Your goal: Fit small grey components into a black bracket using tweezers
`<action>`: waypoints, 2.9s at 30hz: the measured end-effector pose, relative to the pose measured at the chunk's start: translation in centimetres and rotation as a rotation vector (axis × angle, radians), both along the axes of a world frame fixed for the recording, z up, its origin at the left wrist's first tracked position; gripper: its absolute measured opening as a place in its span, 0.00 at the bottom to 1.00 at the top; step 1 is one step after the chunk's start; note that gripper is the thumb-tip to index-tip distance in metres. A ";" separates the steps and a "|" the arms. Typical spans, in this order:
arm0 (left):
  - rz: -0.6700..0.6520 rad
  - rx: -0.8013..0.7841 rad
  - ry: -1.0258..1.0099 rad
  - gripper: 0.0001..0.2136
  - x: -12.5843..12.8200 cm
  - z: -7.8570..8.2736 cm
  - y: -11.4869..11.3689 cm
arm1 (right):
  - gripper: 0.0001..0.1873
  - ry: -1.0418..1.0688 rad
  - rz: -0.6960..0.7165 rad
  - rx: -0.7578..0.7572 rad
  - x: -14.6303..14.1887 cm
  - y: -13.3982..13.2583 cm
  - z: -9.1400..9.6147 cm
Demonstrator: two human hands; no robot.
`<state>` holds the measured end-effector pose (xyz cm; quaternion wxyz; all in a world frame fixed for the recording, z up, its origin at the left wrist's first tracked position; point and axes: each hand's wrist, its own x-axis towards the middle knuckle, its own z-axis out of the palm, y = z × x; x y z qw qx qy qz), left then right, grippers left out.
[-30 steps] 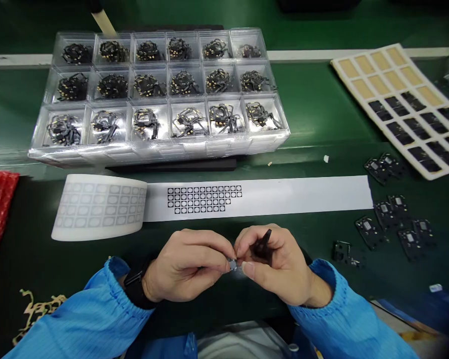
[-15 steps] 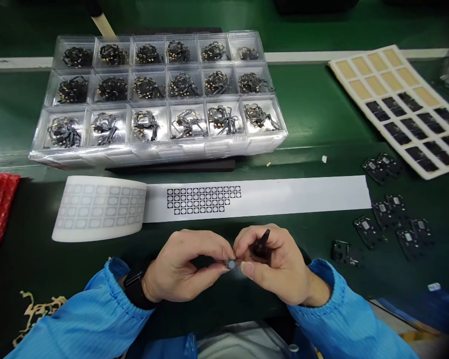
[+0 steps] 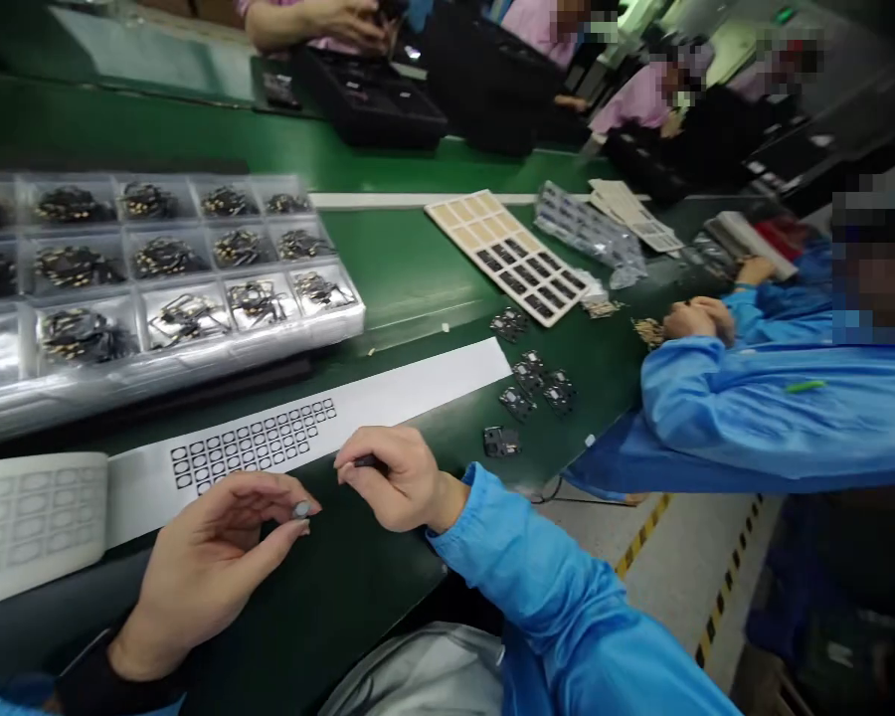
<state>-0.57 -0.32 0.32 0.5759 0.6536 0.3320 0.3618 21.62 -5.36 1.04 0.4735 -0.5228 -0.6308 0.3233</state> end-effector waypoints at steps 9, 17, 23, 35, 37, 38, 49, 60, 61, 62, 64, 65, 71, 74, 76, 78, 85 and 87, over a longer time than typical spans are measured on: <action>-0.113 0.030 -0.095 0.07 -0.5 -2.4 0.3 | 0.14 -0.580 -0.378 -0.200 14.5 -11.9 1.5; -0.140 -0.079 -0.176 0.08 0.0 -5.0 -0.1 | 0.16 -0.651 -0.442 -0.311 16.8 -12.8 -0.1; -0.083 -0.082 -0.198 0.05 0.3 -2.9 -0.5 | 0.12 -0.467 -0.406 -0.295 11.8 -10.4 1.6; 0.052 -0.115 -0.365 0.06 -0.2 -1.0 0.3 | 0.17 0.139 0.025 -0.414 0.3 2.3 1.9; 0.074 -0.109 -0.377 0.07 -0.2 -1.0 0.6 | 0.16 0.193 0.068 -0.435 0.2 2.8 1.0; 0.077 -0.107 -0.382 0.07 -0.1 -0.9 0.7 | 0.15 0.213 0.081 -0.446 0.3 2.8 0.7; 0.039 -0.029 -0.305 0.08 -0.6 0.2 0.8 | 0.11 0.377 0.034 -0.527 0.5 1.1 -0.5; 0.033 0.077 -0.157 0.10 0.2 0.9 0.3 | 0.09 0.327 0.024 -0.543 0.3 0.9 0.6; 0.032 0.091 -0.148 0.10 0.3 1.0 0.3 | 0.10 0.320 0.021 -0.544 0.2 0.9 0.7; 0.032 0.110 -0.134 0.10 0.3 1.1 0.3 | 0.10 0.311 0.018 -0.541 0.1 0.9 0.7; 0.037 0.151 -0.091 0.10 0.2 1.1 0.3 | 0.10 0.288 0.013 -0.536 0.1 0.8 0.6; 0.039 0.172 -0.066 0.09 0.1 1.2 0.3 | 0.09 0.275 0.011 -0.534 0.1 0.7 0.5; 0.011 0.385 0.103 0.10 -0.3 1.0 0.2 | 0.09 0.220 0.003 -0.515 0.1 0.7 -0.2; -0.027 0.498 0.193 0.11 -0.4 1.2 0.1 | 0.10 0.214 0.005 -0.512 0.1 0.7 -0.3; -0.035 0.548 0.224 0.11 -0.4 1.4 0.0 | 0.10 0.208 0.004 -0.519 0.1 0.5 -0.4; -0.030 0.576 0.259 0.10 -0.5 1.7 0.0 | 0.10 0.199 0.000 -0.522 0.1 0.4 -0.3; -0.056 0.664 0.382 0.11 -0.6 1.7 -0.5 | 0.10 0.124 0.000 -0.490 0.0 0.4 -0.3; -0.064 0.700 0.402 0.10 -0.6 1.5 -0.6 | 0.09 0.109 -0.001 -0.474 -0.1 0.4 -0.3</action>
